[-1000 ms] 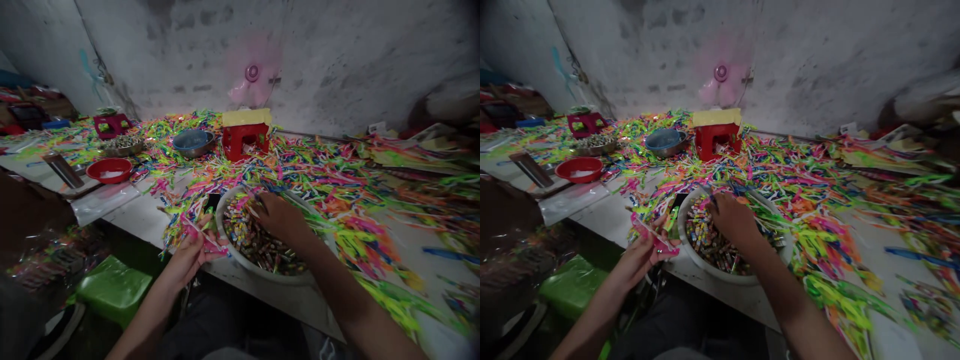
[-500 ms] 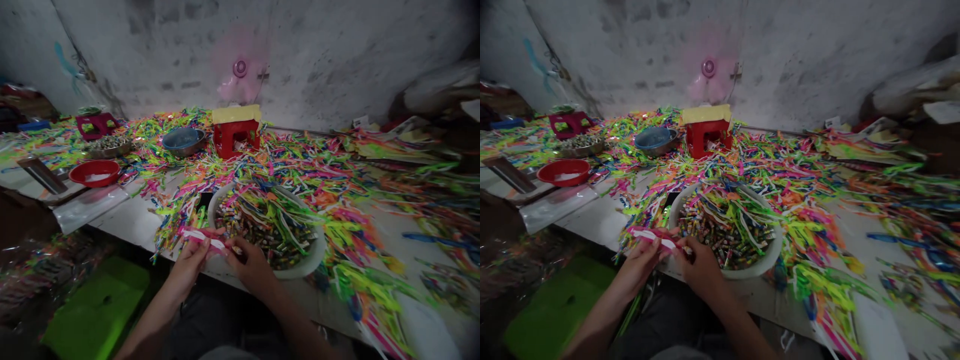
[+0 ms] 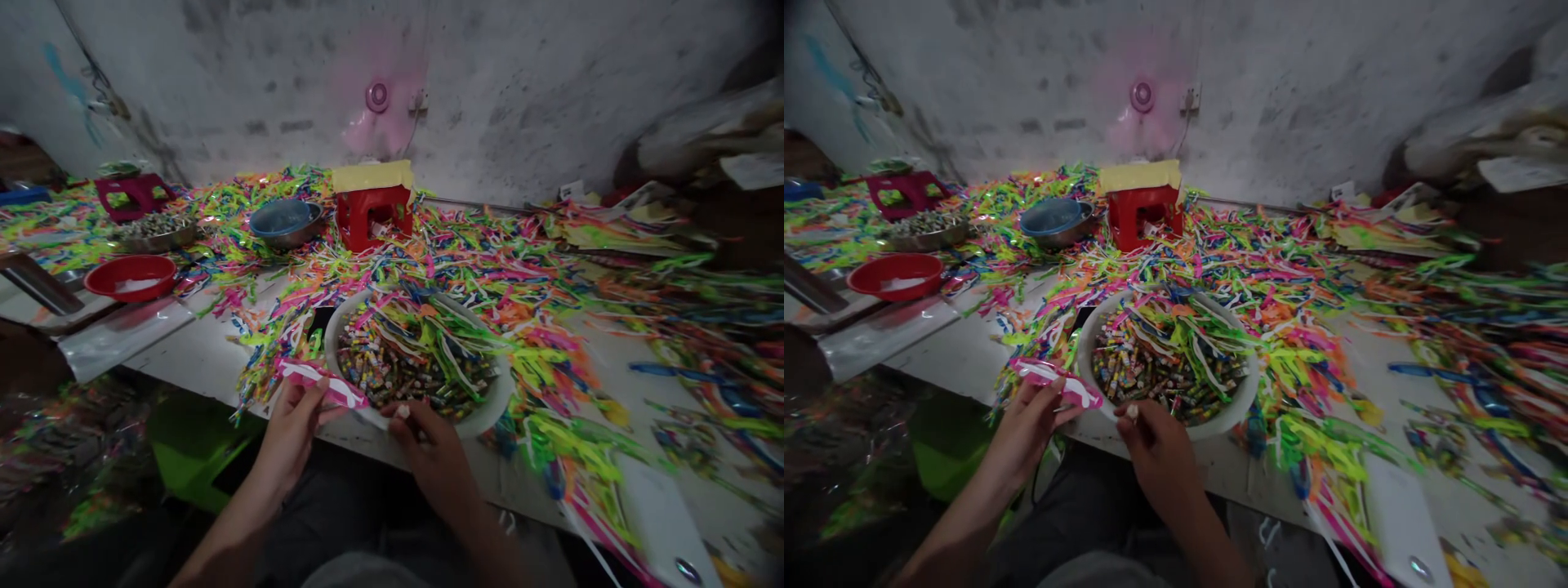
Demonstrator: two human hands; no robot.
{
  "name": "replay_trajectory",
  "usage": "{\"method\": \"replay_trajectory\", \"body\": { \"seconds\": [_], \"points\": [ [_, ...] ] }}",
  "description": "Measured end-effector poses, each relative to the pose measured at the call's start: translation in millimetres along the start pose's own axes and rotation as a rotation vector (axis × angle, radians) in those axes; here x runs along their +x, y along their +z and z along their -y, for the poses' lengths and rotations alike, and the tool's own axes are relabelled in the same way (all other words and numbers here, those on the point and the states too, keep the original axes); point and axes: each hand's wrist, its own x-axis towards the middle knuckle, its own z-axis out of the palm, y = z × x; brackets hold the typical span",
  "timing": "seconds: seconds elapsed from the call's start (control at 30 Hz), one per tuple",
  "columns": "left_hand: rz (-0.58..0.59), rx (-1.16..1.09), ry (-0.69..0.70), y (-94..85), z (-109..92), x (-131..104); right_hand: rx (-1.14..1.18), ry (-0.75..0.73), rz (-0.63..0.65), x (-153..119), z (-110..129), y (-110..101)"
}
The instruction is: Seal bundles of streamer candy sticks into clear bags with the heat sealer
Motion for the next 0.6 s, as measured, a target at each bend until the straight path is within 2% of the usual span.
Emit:
{"method": "replay_trajectory", "body": {
  "seconds": [0.13, 0.27, 0.6],
  "points": [
    [0.052, 0.037, -0.008, 4.9, -0.4, -1.1, -0.176, -0.095, -0.071, -3.2, 1.8, 1.2],
    [0.084, 0.072, -0.010, 10.3, -1.3, -4.0, -0.293, -0.126, -0.050, -3.9, -0.2, 6.5],
    [0.087, 0.067, -0.012, 7.2, 4.0, -3.6, -0.293, -0.157, -0.031, -2.9, 5.3, 4.4]
  ]
}}
